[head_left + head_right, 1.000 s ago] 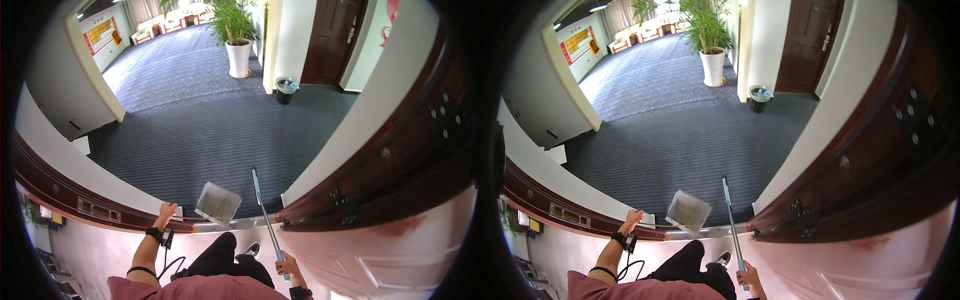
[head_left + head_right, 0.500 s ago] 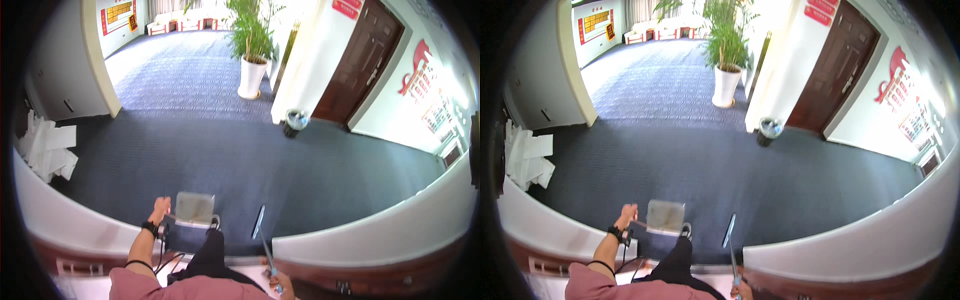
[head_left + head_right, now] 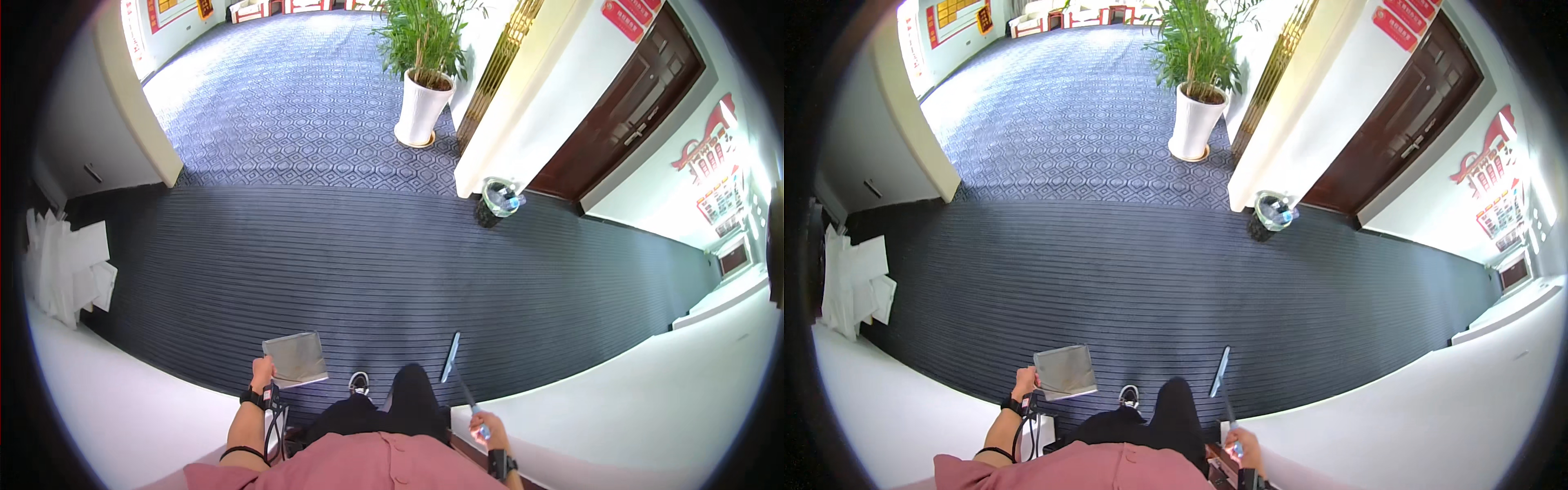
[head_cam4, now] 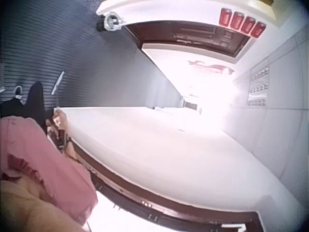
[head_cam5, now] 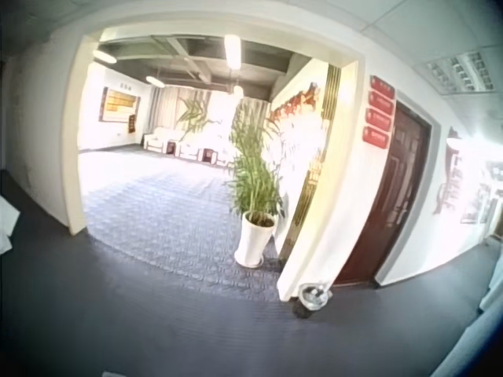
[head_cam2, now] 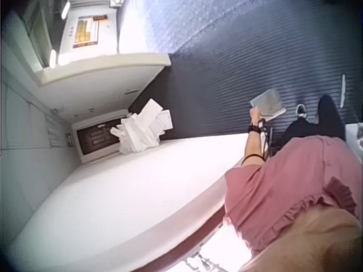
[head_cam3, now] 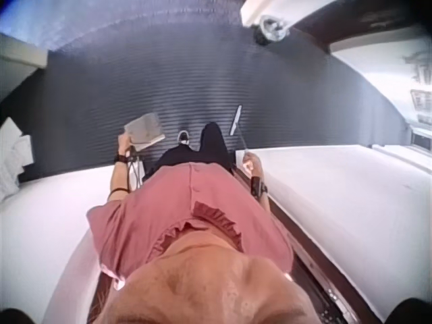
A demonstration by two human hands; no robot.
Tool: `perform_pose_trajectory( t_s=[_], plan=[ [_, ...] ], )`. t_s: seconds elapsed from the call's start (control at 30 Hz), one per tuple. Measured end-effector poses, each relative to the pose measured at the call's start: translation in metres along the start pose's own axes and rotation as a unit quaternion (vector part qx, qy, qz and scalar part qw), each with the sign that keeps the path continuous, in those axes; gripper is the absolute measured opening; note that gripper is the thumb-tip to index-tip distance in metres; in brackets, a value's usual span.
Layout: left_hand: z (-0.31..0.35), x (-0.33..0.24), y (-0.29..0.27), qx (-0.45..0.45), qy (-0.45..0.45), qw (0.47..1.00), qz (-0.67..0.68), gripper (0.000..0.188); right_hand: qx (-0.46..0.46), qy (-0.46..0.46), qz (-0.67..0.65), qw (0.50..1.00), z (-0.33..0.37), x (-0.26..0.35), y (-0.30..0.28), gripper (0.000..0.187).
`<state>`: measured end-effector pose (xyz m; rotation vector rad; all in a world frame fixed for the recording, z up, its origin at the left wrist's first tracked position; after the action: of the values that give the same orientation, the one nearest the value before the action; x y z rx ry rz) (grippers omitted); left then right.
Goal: Sweep the floor and remove withered leaves from indoor plants.
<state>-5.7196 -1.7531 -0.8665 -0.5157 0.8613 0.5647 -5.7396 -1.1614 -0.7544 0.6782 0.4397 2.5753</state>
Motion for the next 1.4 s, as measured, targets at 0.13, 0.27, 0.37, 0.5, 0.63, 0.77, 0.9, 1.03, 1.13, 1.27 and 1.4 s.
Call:
perform_pose_trajectory(
  t_s=[0.13, 0.27, 0.37, 0.5, 0.63, 0.77, 0.9, 1.03, 1.13, 1.27, 1.4],
  plan=[
    [-0.025, -0.010, -0.023, -0.050, -0.077, 0.990, 0.104, 0.021, -0.024, 0.025, 0.026, 0.999, -0.062, 0.063, 0.043, 0.010],
    [-0.054, -0.038, -0.027, -0.077, -0.089, 0.984, 0.132, 0.024, 0.003, 0.070, 0.029, 0.997, -0.140, 0.115, 0.074, 0.009],
    [-0.073, -0.071, -0.006, -0.081, -0.106, 0.983, 0.130, 0.027, 0.022, -0.020, 0.096, 0.995, -0.170, 0.177, 0.128, 0.009],
    [-0.105, -0.111, 0.024, -0.138, -0.183, 0.961, 0.156, 0.035, 0.026, 0.001, 0.113, 0.993, -0.229, 0.242, 0.174, 0.006],
    [-0.170, -0.199, 0.043, -0.180, -0.157, 0.962, 0.129, 0.033, 0.033, -0.012, 0.125, 0.991, -0.272, 0.306, 0.257, 0.013],
    [-0.222, -0.261, 0.091, -0.164, -0.118, 0.976, 0.082, 0.035, 0.042, 0.014, 0.098, 0.994, -0.312, 0.368, 0.282, 0.012],
    [-0.274, -0.321, 0.114, -0.171, -0.075, 0.982, -0.003, 0.037, 0.012, 0.000, 0.166, 0.986, -0.360, 0.421, 0.330, 0.011],
    [-0.363, -0.381, 0.167, -0.154, -0.061, 0.986, 0.002, 0.041, -0.001, -0.052, 0.255, 0.966, -0.403, 0.479, 0.383, 0.013],
    [-0.439, -0.422, 0.200, -0.129, -0.054, 0.989, 0.040, 0.041, -0.026, -0.045, 0.265, 0.963, -0.445, 0.505, 0.422, 0.010],
    [-0.526, -0.466, 0.268, 0.003, -0.043, 0.998, 0.042, 0.038, -0.064, -0.049, 0.261, 0.962, -0.477, 0.550, 0.468, 0.010],
    [-0.590, -0.553, 0.309, 0.033, 0.026, 0.998, -0.048, 0.039, -0.052, -0.045, 0.203, 0.977, -0.500, 0.595, 0.520, 0.006]
  ],
)
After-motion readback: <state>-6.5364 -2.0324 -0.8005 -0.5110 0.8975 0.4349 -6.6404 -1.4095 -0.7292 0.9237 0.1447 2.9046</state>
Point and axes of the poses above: each hand's wrist, its own z-axis away from the middle knuckle, its own y-axis out of the palm, x = y × z, the point moved 6 cm from there along -z, towards the middle knuckle, and after that the axes turned 9 degrees about z, right-handed, at the moved point
